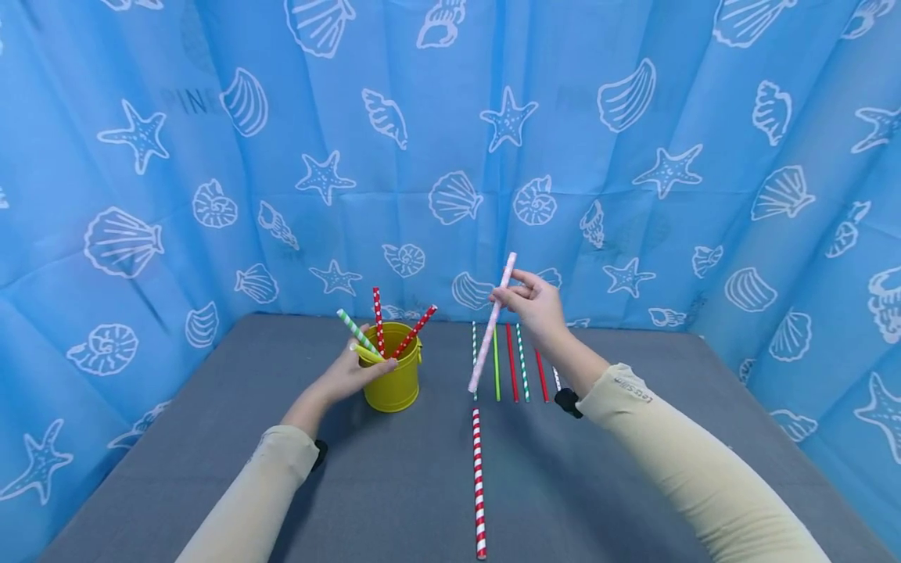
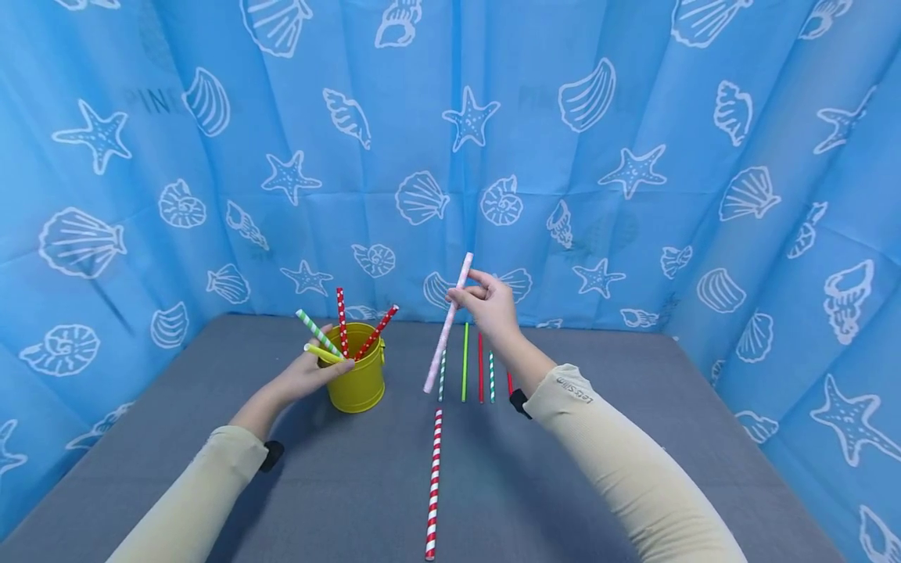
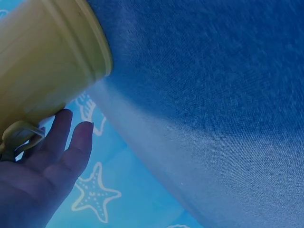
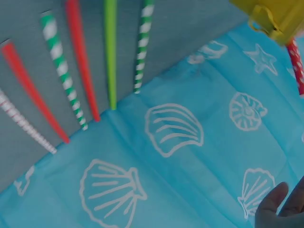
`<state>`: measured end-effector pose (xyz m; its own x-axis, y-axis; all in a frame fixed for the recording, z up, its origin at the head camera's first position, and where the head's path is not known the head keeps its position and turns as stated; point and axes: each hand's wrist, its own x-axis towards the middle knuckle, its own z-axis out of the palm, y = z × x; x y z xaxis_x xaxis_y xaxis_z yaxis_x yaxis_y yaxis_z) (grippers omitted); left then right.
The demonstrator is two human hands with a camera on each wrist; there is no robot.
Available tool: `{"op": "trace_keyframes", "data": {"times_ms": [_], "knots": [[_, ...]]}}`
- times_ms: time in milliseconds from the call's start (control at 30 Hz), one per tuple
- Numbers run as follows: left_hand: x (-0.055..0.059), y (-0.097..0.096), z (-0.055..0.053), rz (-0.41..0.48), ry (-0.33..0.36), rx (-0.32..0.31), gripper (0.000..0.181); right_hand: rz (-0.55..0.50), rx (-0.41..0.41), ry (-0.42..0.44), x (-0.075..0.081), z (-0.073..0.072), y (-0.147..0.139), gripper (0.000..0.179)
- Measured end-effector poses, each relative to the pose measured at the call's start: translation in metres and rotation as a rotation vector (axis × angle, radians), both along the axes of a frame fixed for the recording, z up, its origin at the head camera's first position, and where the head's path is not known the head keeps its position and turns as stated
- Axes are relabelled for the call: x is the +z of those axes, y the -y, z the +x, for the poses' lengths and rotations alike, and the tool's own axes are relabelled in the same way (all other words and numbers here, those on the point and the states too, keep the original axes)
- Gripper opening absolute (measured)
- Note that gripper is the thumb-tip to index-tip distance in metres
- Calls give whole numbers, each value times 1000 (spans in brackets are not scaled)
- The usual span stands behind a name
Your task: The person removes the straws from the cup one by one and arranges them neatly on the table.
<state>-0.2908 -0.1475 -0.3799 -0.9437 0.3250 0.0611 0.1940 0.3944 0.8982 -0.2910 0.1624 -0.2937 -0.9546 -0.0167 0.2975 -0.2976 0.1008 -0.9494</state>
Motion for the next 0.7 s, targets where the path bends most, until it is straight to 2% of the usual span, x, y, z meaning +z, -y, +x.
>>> {"op": "trace_keyframes", "data": {"times_ms": [233, 433, 533, 700], "knots": [[0, -2, 2, 11, 14, 32, 92, 142, 51, -43, -13, 15, -18, 62], [2, -3, 4, 20, 27, 38, 94, 224, 63, -30, -20, 25, -28, 54], [8, -4, 7, 31, 40, 36, 93, 239, 97, 1, -27, 29, -31, 55], [25, -7, 19, 51, 75, 34, 89, 282, 166, 4, -44, 37, -34, 57]]}}
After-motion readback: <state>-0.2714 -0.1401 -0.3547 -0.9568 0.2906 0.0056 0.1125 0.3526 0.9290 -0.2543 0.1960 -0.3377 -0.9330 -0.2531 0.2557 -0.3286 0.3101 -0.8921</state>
